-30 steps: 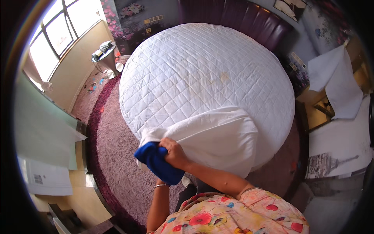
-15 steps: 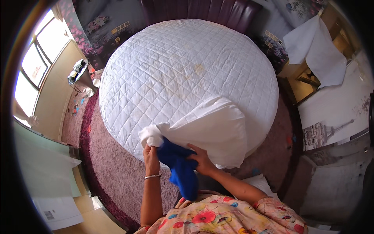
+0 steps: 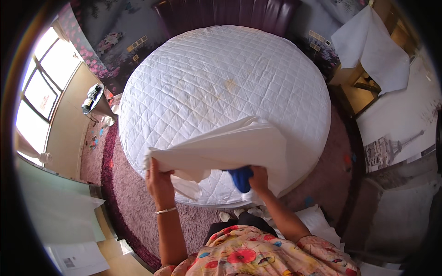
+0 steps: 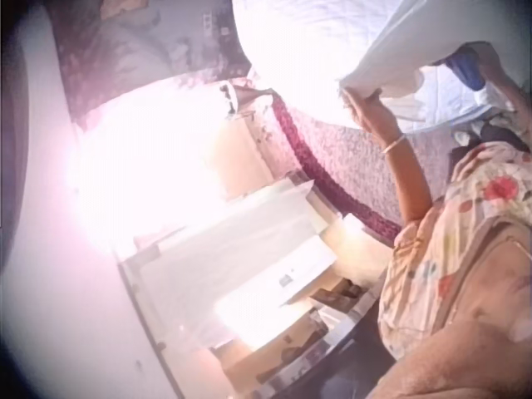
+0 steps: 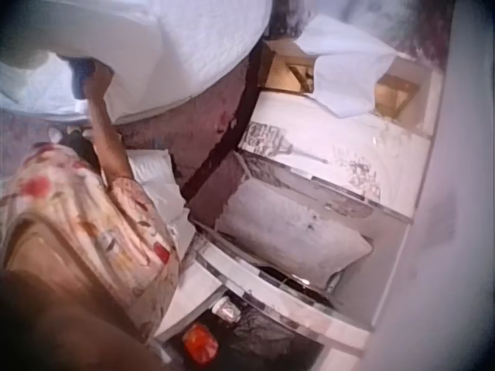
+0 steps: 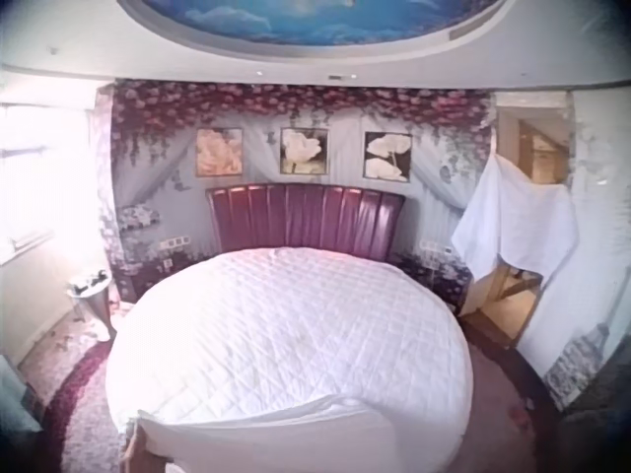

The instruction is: The person wipes a round mattress with a blue cloth, then picks up a white sheet and spreads it over the mattress, smoothing it out.

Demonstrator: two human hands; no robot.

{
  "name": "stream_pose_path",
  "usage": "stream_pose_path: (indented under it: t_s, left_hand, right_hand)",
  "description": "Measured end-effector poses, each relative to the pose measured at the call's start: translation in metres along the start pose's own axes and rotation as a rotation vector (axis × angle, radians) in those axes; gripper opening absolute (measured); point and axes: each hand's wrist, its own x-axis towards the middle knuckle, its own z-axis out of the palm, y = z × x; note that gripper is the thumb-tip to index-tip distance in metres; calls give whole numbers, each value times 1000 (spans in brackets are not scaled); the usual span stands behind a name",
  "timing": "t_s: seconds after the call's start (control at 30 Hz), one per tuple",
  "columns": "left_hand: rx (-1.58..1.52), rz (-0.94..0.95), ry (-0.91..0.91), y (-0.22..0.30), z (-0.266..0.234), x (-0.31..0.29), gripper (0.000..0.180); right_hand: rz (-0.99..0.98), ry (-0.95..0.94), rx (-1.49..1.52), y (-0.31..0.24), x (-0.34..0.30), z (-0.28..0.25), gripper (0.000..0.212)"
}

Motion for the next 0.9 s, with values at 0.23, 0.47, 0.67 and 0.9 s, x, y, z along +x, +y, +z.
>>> stream_pose_path:
  t_s: [0.23, 0.47, 0.67, 0.9]
  left_hand:
    - [-143, 269, 102, 51, -54, 42, 40]
    - [564, -133, -284, 1, -99, 11, 43]
    - [472, -246, -608, -38, -190, -15, 37]
    - [948, 205, -351, -22, -214, 13, 38]
  right_hand:
    - [-187, 241, 608, -150, 84, -72, 43]
    - [-179, -123, 773, -223, 28, 15, 28]
    - [-239, -427, 703, -279, -24, 74, 23]
    - [-331, -494, 561, -296, -37, 79, 22]
